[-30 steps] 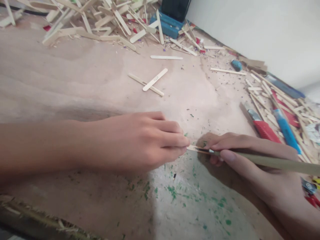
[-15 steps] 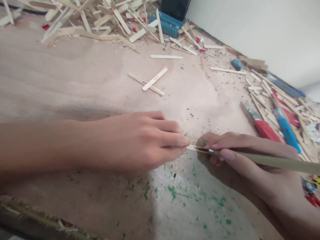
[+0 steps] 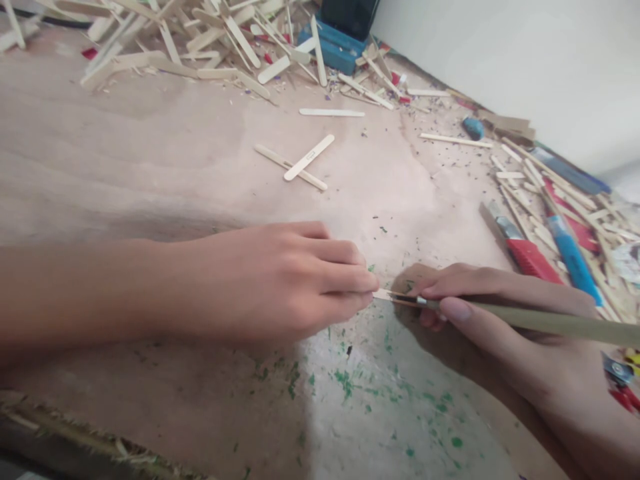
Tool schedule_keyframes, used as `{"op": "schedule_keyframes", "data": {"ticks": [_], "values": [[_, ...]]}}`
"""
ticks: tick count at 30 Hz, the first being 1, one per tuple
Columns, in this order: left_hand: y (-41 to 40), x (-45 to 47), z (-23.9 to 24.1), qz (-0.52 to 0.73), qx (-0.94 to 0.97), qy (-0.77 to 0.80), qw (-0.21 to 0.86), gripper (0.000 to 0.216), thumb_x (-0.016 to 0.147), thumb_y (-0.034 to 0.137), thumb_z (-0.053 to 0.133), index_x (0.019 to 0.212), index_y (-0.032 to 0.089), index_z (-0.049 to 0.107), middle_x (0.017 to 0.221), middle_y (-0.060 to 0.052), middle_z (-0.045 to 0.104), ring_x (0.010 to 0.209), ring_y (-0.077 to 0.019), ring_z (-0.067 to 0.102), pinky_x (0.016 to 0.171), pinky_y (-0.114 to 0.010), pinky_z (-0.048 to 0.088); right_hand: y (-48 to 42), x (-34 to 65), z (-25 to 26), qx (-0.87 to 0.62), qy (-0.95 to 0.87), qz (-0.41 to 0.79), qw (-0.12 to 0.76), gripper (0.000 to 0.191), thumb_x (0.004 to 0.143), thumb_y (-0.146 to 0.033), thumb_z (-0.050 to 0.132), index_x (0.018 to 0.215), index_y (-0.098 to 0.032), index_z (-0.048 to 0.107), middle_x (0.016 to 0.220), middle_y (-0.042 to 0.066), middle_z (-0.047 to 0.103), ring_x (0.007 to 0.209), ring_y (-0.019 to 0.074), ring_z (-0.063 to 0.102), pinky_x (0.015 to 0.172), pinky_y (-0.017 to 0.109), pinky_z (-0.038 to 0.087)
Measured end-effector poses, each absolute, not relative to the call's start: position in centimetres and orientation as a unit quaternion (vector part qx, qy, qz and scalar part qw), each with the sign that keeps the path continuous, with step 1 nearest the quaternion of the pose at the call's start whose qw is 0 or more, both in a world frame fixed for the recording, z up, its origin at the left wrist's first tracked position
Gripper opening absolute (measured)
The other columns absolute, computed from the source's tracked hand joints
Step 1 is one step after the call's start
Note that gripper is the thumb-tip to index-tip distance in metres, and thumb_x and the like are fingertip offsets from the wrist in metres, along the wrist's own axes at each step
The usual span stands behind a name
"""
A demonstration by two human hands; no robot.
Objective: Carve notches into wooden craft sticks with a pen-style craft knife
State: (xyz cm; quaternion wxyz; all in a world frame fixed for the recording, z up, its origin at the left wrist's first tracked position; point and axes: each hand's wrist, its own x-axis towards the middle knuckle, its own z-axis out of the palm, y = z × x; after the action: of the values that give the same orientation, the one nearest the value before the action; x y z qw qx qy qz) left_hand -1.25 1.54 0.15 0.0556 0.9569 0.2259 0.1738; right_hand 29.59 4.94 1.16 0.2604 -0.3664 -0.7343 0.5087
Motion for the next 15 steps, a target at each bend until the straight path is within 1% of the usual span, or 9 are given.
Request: {"op": "schedule_keyframes", "data": {"ticks": [4, 8, 12, 15], "values": [[1.58, -1.17, 0.12, 0.177, 0.957, 0.224, 0.048, 0.035, 0.117, 0.009, 0.050, 0.119, 0.019, 0.083, 0.138, -0.007, 0.083, 0.120, -0.0233, 0.078, 0.104, -0.036, 0.061, 5.03, 29.57, 1.18, -0.364, -0.741, 0.503, 0.259, 0.014, 0.107, -0.023, 0.081, 0.111, -0.030, 0.093, 0.099, 0.005, 0.088, 0.084, 0.0196, 0.082, 0.077, 0.029, 0.069], [1.59, -1.23, 0.11, 0.173, 0.958, 0.222, 0.048, 0.041, 0.118, 0.007, 0.043, 0.120, 0.016, 0.083, 0.138, -0.007, 0.083, 0.121, -0.0237, 0.078, 0.105, -0.037, 0.060, 4.98, 29.65, 1.26, -0.361, -0.740, 0.502, 0.264, 0.016, 0.107, -0.024, 0.080, 0.113, -0.032, 0.093, 0.103, 0.006, 0.089, 0.086, 0.0217, 0.083, 0.077, 0.032, 0.070], [1.55, -1.30, 0.14, 0.173, 0.957, 0.227, 0.047, 0.038, 0.118, 0.008, 0.047, 0.120, 0.018, 0.083, 0.137, -0.007, 0.083, 0.120, -0.0227, 0.077, 0.106, -0.035, 0.059, 5.00, 29.68, 1.23, -0.359, -0.741, 0.505, 0.261, 0.017, 0.107, -0.023, 0.080, 0.113, -0.032, 0.093, 0.100, 0.004, 0.088, 0.084, 0.0195, 0.082, 0.078, 0.030, 0.070], [1.52, -1.29, 0.16, 0.172, 0.958, 0.225, 0.047, 0.037, 0.118, 0.008, 0.048, 0.120, 0.020, 0.083, 0.138, -0.006, 0.083, 0.121, -0.0222, 0.077, 0.105, -0.034, 0.059, 5.03, 29.65, 1.23, -0.355, -0.737, 0.511, 0.265, 0.017, 0.107, -0.022, 0.080, 0.113, -0.032, 0.093, 0.102, 0.006, 0.089, 0.085, 0.0211, 0.083, 0.078, 0.032, 0.071]]}}
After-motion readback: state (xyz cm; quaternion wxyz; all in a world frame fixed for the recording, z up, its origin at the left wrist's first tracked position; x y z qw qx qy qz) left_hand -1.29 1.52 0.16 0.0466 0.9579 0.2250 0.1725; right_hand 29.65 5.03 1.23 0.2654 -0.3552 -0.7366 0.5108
